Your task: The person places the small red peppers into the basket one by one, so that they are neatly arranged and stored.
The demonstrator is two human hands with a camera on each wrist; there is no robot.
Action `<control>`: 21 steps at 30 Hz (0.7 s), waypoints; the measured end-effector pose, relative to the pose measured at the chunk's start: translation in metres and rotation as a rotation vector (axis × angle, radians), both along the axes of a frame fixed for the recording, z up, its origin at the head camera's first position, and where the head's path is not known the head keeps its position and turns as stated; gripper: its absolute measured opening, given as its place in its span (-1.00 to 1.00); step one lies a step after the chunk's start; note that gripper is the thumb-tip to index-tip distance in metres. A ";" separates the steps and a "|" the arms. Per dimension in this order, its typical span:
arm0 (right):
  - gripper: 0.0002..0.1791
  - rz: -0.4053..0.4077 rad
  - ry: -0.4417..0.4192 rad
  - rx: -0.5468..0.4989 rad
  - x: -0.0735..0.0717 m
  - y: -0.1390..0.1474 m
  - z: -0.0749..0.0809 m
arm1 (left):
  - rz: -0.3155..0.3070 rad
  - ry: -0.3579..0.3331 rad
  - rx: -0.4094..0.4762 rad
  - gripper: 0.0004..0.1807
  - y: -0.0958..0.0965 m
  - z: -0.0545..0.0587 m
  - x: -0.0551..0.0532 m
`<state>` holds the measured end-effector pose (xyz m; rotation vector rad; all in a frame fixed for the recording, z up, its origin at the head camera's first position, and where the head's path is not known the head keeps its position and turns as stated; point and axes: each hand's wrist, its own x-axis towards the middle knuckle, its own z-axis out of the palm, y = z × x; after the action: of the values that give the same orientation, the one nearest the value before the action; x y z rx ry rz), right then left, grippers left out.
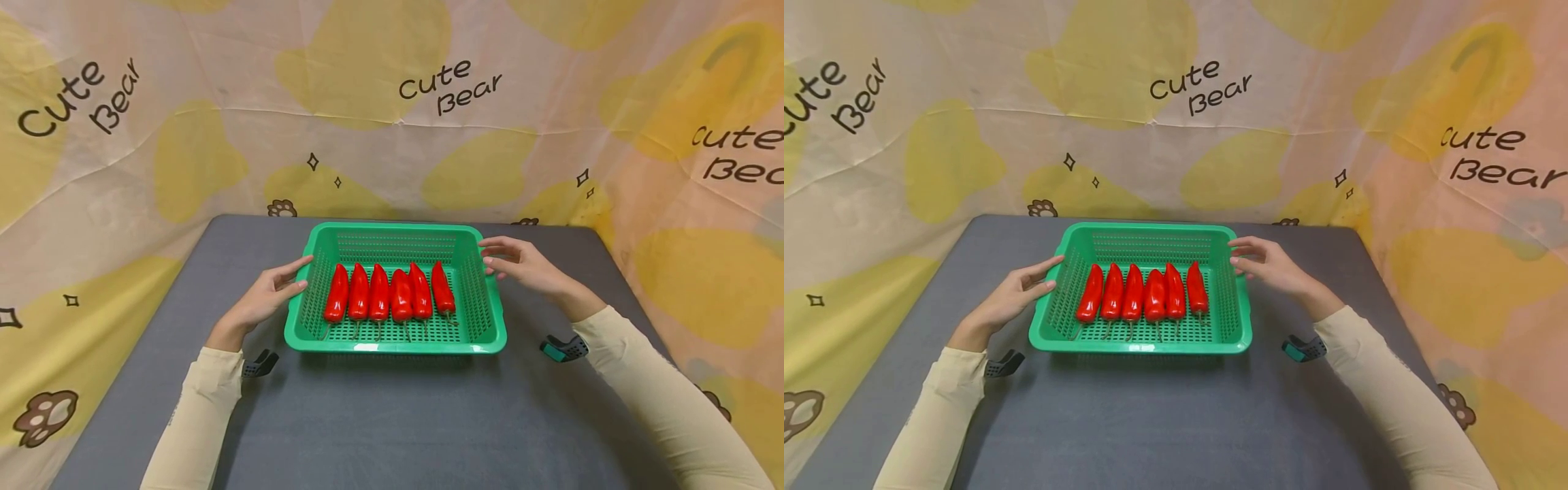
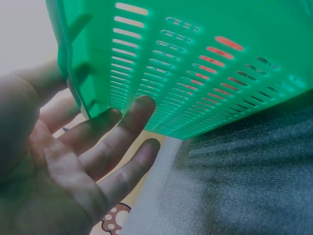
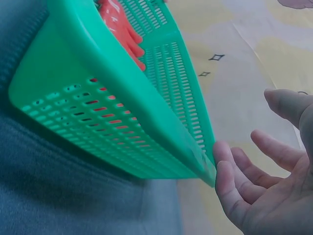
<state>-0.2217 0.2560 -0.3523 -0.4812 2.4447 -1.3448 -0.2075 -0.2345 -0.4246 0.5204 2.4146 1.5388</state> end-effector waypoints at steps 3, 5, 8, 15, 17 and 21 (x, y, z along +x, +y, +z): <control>-0.45 -0.006 0.011 0.005 0.000 0.004 0.000 | 0.002 0.000 0.005 -0.36 0.000 0.000 0.000; -0.44 -0.012 0.022 0.010 0.000 0.007 -0.001 | 0.001 -0.002 0.007 -0.36 0.000 0.000 0.000; -0.44 -0.025 0.035 0.019 0.000 0.012 -0.005 | 0.000 -0.004 0.006 -0.36 0.000 -0.001 0.000; -0.45 -0.048 0.028 0.021 0.000 0.022 -0.016 | 0.002 -0.006 0.001 -0.37 -0.001 -0.002 0.000; -0.45 -0.050 0.020 0.021 0.001 0.023 -0.018 | 0.003 -0.004 0.000 -0.37 -0.001 -0.002 0.000; -0.44 -0.054 0.011 0.025 0.001 0.025 -0.021 | 0.002 0.000 -0.001 -0.36 0.000 -0.001 0.000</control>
<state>-0.2203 0.2811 -0.3730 -0.4198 2.4968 -1.3348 -0.2075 -0.2350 -0.4251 0.5181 2.4168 1.5386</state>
